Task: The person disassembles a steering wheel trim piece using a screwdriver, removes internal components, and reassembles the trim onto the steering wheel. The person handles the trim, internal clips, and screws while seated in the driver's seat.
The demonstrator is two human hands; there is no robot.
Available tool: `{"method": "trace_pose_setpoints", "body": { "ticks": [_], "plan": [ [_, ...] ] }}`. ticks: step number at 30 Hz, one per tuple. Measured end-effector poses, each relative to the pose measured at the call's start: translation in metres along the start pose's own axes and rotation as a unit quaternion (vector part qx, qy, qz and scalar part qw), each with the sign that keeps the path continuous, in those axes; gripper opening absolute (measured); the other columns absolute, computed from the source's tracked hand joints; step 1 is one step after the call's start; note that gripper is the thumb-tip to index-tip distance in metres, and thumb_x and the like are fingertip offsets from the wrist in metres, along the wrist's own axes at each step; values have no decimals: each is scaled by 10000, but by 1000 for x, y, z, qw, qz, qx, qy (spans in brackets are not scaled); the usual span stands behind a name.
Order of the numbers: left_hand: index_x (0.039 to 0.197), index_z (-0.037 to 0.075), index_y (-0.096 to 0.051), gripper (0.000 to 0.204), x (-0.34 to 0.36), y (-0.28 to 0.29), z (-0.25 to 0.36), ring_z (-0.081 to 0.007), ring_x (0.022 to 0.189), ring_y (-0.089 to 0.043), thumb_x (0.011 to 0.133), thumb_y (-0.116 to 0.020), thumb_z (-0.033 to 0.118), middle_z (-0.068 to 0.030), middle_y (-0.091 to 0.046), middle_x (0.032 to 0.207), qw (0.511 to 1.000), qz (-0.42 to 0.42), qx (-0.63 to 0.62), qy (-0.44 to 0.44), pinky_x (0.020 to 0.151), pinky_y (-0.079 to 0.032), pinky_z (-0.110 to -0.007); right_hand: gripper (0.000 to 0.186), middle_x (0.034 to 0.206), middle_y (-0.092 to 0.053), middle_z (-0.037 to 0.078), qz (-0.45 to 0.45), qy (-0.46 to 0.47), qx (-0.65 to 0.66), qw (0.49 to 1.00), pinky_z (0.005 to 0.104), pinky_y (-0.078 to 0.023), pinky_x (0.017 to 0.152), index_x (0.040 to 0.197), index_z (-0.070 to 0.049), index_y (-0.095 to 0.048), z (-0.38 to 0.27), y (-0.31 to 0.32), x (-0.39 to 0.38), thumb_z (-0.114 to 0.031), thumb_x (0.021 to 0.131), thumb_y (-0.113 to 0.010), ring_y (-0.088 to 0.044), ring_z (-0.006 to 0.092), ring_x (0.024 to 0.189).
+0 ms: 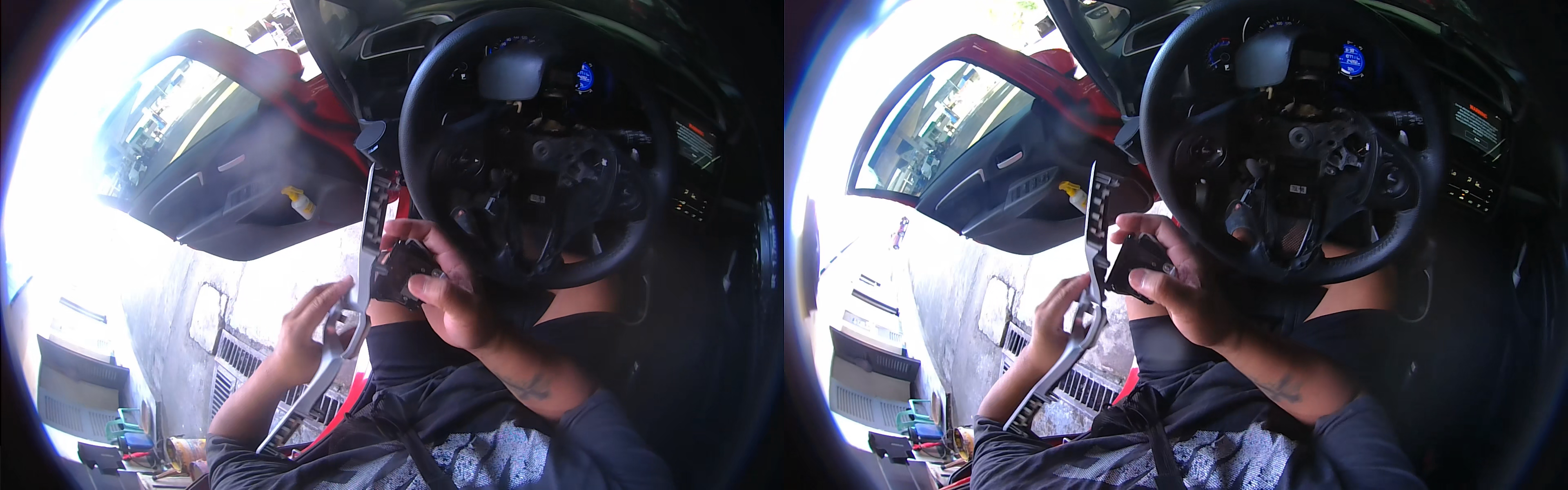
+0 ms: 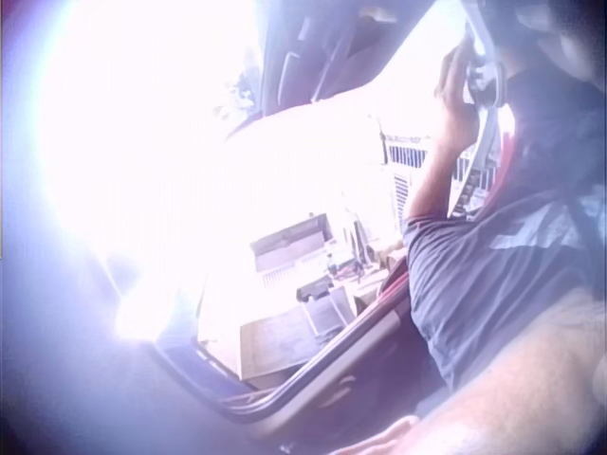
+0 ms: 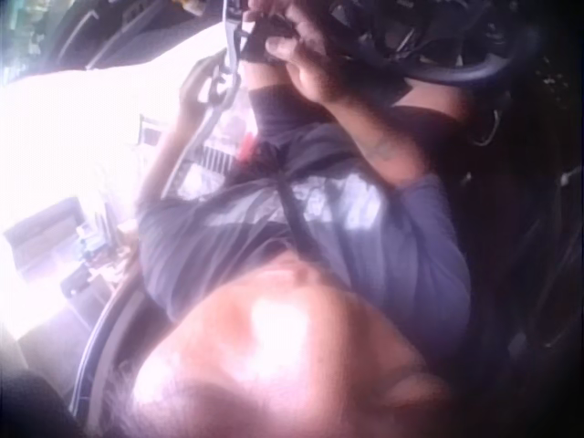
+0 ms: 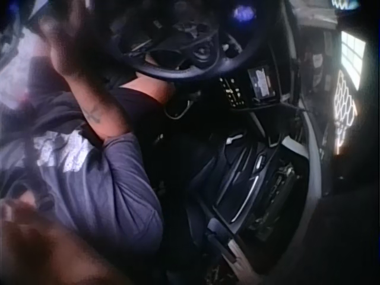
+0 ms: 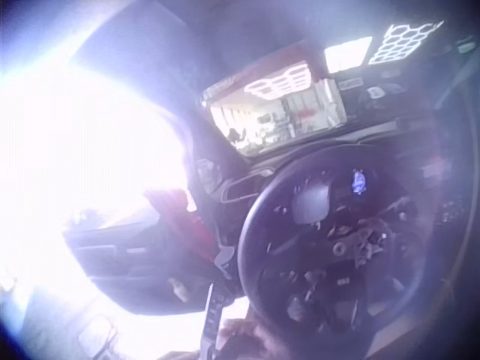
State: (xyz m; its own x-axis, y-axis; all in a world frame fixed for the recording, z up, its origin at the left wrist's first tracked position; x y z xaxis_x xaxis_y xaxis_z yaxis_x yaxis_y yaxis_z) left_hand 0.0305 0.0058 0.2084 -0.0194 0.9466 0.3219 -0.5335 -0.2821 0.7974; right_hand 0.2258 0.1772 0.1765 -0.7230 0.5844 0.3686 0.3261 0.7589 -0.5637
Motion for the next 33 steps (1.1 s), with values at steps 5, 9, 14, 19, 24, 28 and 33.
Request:
{"method": "trace_pose_setpoints", "body": {
  "ticks": [5,9,14,19,24,28,33],
  "plan": [
    [1654,-81,-362,957,-39,-9,1,-497,1410,-610,829,-834,25,-369,-532,1553,972,-233,-17,29,1141,-547,-480,638,1292,-647,83,-111,-55,-86,989,349,-489,1126,1496,0,-549,5,15,-21,-246,929,-704,-634,156,1196],
    [1668,-111,-307,1012,-35,-9,5,-434,1547,-496,811,-830,22,-356,-459,1644,937,-291,-189,41,1273,-396,-470,666,1292,-644,78,-112,-110,-88,984,357,-474,1151,1512,3,-542,4,22,-37,-271,932,-721,-629,157,1227],
    [1636,-81,-341,792,-32,-59,4,-293,1482,-508,1060,-734,295,-243,-516,1565,901,-109,-406,109,1259,-358,-440,679,1340,-639,95,-110,-82,-82,987,347,-484,1141,1542,-12,-509,8,25,-41,-185,931,-750,-629,161,1263],
    [1674,-56,-292,712,0,-71,9,-297,1535,-435,1134,-608,284,-212,-456,1611,919,-88,-374,90,1285,-309,-432,747,1414,-617,129,-91,-58,-108,988,375,-484,1162,1575,-20,-452,11,24,-42,-138,920,-790,-623,189,1317],
    [1676,-62,-276,768,5,-73,8,-308,1551,-399,1087,-664,240,-226,-442,1599,925,-111,-360,59,1285,-309,-429,702,1478,-602,176,-62,-19,-151,986,405,-477,1185,1519,-17,-470,14,22,-47,-148,921,-813,-620,222,1344],
    [1660,-56,-298,795,2,-87,8,-284,1505,-456,1058,-733,227,-210,-486,1552,913,-81,-391,88,1263,-346,-428,615,1551,-573,236,-59,32,-193,979,416,-480,1181,1439,-16,-503,28,28,-54,-180,939,-823,-611,268,1388],
    [1622,-53,-350,730,4,-95,7,-250,1435,-531,1069,-760,189,-179,-526,1528,904,-78,-402,123,1207,-419,-412,487,1507,-621,260,-52,23,-231,971,433,-504,1148,1356,22,-571,19,30,-55,-186,982,-803,-633,317,1403]
  ]
}}
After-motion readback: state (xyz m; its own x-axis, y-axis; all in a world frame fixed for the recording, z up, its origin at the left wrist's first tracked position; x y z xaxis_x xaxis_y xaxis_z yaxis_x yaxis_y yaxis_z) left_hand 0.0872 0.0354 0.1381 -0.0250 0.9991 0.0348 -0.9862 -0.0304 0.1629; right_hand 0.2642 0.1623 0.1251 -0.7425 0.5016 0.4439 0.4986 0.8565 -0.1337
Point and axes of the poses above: each hand's wrist, its own x-axis towards the middle knuckle, its own y-axis out of the back of the hand, z = x × y, the point moved 1 cm from there along x, towards the middle knuckle
